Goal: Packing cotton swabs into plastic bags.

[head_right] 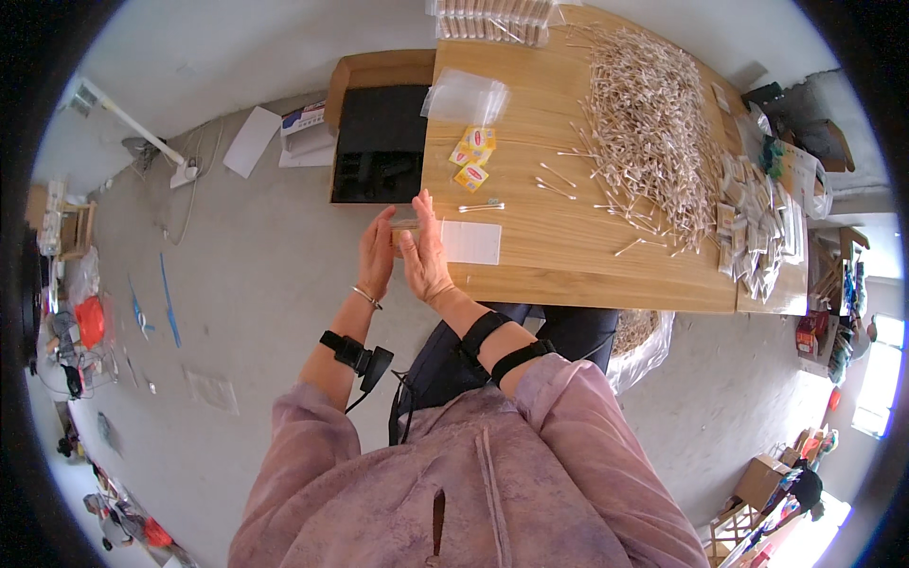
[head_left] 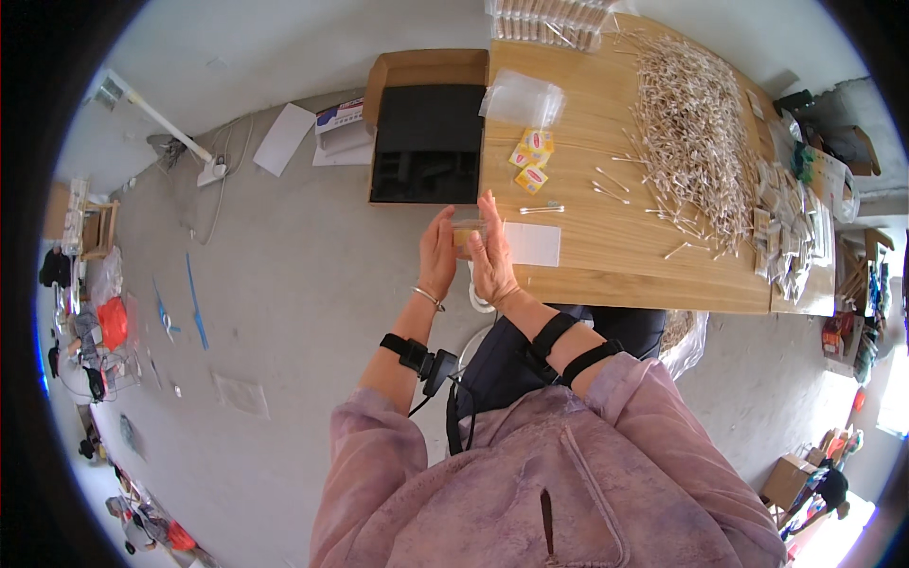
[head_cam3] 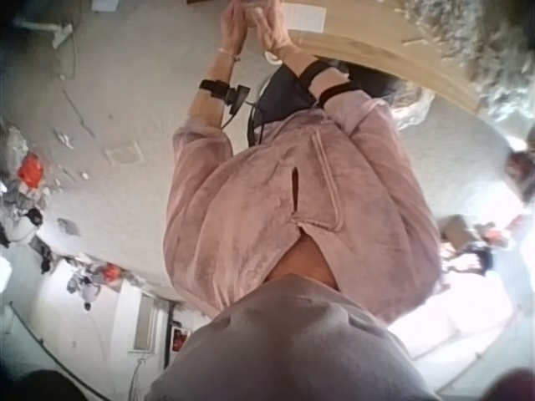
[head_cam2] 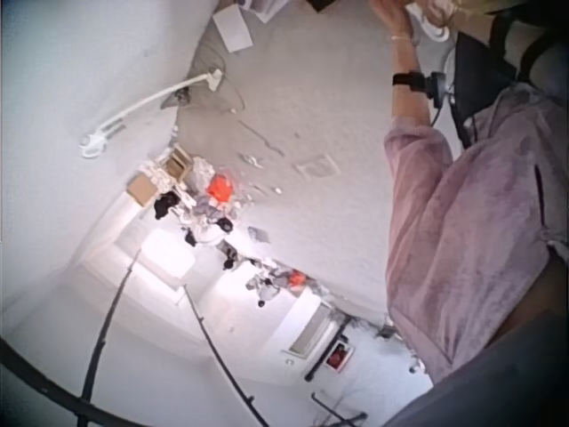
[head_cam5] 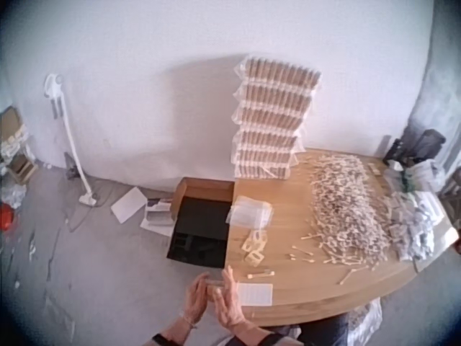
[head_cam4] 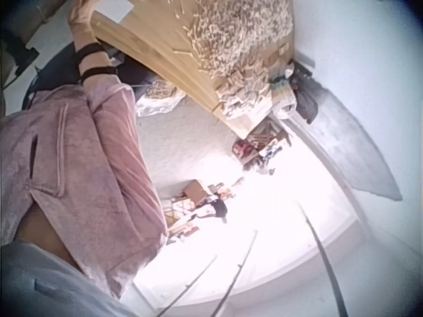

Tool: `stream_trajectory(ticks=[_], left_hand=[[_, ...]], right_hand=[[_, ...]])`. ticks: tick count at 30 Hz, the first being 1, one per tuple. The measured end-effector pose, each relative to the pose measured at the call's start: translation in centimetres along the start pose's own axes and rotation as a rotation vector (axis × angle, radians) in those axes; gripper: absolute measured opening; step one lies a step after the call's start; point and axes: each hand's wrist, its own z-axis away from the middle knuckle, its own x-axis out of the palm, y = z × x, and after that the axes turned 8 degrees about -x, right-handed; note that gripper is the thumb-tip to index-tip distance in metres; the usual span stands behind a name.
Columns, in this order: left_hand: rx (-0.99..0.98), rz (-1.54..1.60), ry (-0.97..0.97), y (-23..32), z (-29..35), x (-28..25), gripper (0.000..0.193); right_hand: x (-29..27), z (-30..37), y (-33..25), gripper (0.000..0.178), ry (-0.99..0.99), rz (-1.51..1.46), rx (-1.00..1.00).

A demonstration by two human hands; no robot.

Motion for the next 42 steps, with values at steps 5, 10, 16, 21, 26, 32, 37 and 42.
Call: stream_trajectory(ticks=[5, 10, 16, 21, 26, 32, 37, 42], left_hand=[[-0.048, 0.115, -0.199, -0.6, 0.2, -0.8, 0.047], [-0.076, -0.135, -0.202, 0.2, -0.5, -1.2, 0.045], [0.606, -0.970, 0.239, 2.3, 0.7, 1.7, 0.043], [0.828, -1.123, -0.028, 3.8, 1.7, 8.8, 0.040], [0.750, -0.981, -0.232, 1.2, 2.4, 12.8, 0.015], [0.816, -0.937, -0.278, 0.6, 3.5, 14.7, 0.004], [0.911, -0.958, -0.318, 0.5, 3.6, 15.1, 0.010], [0.867, -1.105, -0.225, 0.3, 4.1, 16.1, 0.033]], right_hand=[[-0.1, 0.2, -0.3, 0.058, -0.009, 0.048, -0.009], [-0.7, -0.2, -0.4, 0.052, -0.086, 0.077, -0.008], [-6.9, -1.4, 0.4, 0.043, -0.039, 0.733, -0.182], [-14.2, 0.4, 2.5, 0.029, -0.064, 0.837, -0.099], [-16.5, 3.2, 1.8, 0.023, 0.005, 0.686, -0.150], [-20.8, 1.0, 3.1, 0.022, 0.125, 0.781, -0.103], [-21.9, -3.7, 4.7, 0.025, 0.158, 0.892, 0.012], [-21.7, -1.7, 6.1, 0.030, 0.024, 0.758, -0.054]])
